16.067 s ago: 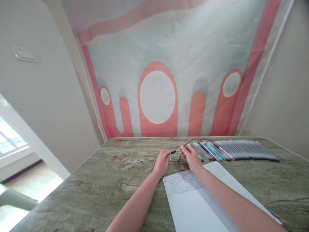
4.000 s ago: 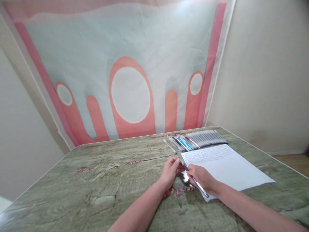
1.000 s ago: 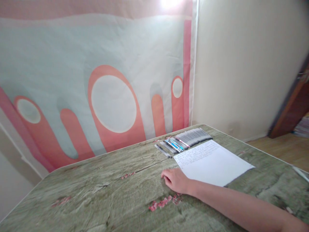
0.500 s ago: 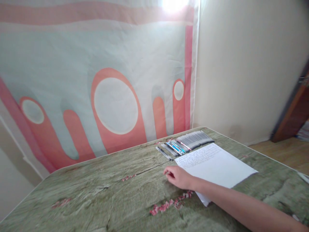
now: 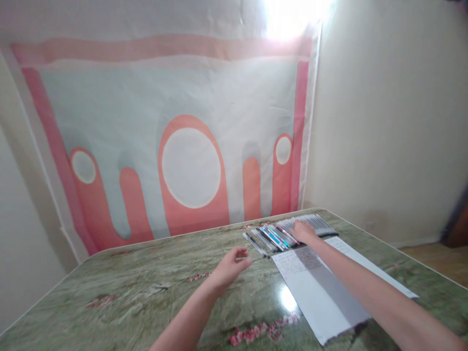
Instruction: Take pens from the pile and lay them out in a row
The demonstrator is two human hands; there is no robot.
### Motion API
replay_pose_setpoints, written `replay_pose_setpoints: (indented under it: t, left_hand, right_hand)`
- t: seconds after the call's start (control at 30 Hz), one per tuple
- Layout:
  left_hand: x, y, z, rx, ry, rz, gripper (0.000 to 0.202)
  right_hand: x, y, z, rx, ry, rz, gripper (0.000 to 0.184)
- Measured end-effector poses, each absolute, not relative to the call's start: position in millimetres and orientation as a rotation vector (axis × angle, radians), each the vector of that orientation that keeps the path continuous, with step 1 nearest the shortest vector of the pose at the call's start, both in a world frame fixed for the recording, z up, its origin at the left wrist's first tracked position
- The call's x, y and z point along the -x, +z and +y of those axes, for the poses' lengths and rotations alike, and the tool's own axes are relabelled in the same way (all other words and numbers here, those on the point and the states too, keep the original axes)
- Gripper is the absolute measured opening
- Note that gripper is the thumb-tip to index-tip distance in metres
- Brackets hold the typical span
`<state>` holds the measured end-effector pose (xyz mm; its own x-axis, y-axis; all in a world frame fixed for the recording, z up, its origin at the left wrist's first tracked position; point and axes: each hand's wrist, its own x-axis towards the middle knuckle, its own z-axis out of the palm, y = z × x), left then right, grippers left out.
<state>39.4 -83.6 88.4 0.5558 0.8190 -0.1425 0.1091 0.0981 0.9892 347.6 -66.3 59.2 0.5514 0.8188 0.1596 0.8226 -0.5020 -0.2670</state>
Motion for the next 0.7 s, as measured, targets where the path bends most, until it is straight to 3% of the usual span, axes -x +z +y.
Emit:
replay_pose_setpoints:
  t: [0.23,0.53,0.7]
  left_hand:
    - [-107.0,39.0,-41.9,-0.813,0.820,1.101,0.062]
    - [-133.4,38.0,-8.2,-0.747,0.920,1.252,0.069]
    - [-134.7,39.2,-1.8,-0.785,0.880,1.318,0.061]
  right_hand:
    - [-359.2,36.9,-41.4,2.547,-0.058,-1.346,0.038]
    - [-345.5,19.8,-32.1,2.560,-0.087,-1.297,0.065]
    - [-326.2,12.6,-31.6,2.517,-0.103,-1.330,0.055]
